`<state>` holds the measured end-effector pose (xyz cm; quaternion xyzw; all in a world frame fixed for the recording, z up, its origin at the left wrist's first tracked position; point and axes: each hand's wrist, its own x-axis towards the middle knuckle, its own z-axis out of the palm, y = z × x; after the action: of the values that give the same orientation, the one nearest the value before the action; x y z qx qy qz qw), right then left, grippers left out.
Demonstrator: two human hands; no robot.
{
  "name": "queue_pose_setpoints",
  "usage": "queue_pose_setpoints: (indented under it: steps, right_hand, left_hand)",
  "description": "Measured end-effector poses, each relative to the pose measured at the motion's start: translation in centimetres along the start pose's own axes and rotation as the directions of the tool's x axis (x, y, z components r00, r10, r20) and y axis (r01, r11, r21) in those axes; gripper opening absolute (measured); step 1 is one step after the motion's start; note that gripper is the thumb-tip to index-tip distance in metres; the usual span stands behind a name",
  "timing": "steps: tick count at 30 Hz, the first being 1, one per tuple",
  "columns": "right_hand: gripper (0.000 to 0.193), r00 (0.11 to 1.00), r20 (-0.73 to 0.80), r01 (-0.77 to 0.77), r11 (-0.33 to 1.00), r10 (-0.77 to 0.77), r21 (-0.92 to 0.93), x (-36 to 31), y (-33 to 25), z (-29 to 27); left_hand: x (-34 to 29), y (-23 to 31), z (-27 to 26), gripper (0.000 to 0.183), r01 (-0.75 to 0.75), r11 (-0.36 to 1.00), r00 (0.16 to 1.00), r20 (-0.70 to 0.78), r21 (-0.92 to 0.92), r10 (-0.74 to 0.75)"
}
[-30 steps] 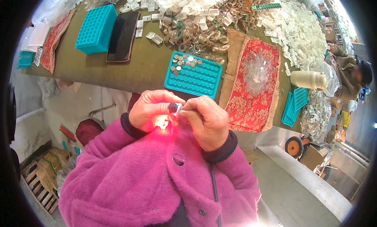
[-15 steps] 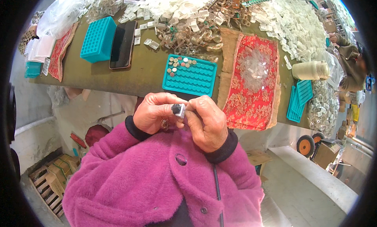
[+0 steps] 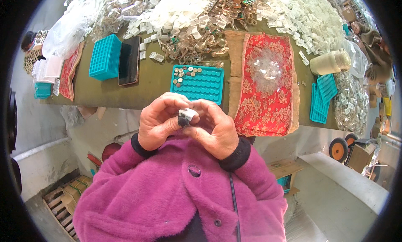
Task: The person repeatedly picks small white plastic housings and metallic components from a cluttered workbench, inserts the metal parts into the housings, and places the assembled units into a blue tray. The person occasionally uses a small light to illuminate the components during assembly.
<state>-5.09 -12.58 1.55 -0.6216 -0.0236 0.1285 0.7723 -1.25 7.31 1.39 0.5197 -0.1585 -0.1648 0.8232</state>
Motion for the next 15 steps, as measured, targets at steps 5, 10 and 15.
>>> queue_pose_setpoints:
  steps: [5, 10, 15]
  right_hand:
    - [0.017, 0.983, -0.049, -0.179, 0.983, 0.177, -0.051, -0.6, -1.6, -0.6]
    - [0.013, 0.991, -0.011, -0.135, 0.984, 0.137, 0.113, -0.2, -2.6, -0.7]
    - [0.008, 0.986, -0.012, -0.162, 0.975, 0.165, 0.151, 0.4, -2.6, -0.1]
  left_hand:
    - [-0.2, -0.2, -0.6, 0.031, 0.106, 0.993, 0.992, -0.066, -0.051, -0.11]
    - [-0.8, -0.9, -1.4, 0.035, 0.346, 0.838, 0.917, -0.037, -0.423, -0.397]
    - [-0.9, -1.2, -2.2, 0.032, 0.365, 0.764, 0.905, 0.011, -0.533, -0.425]
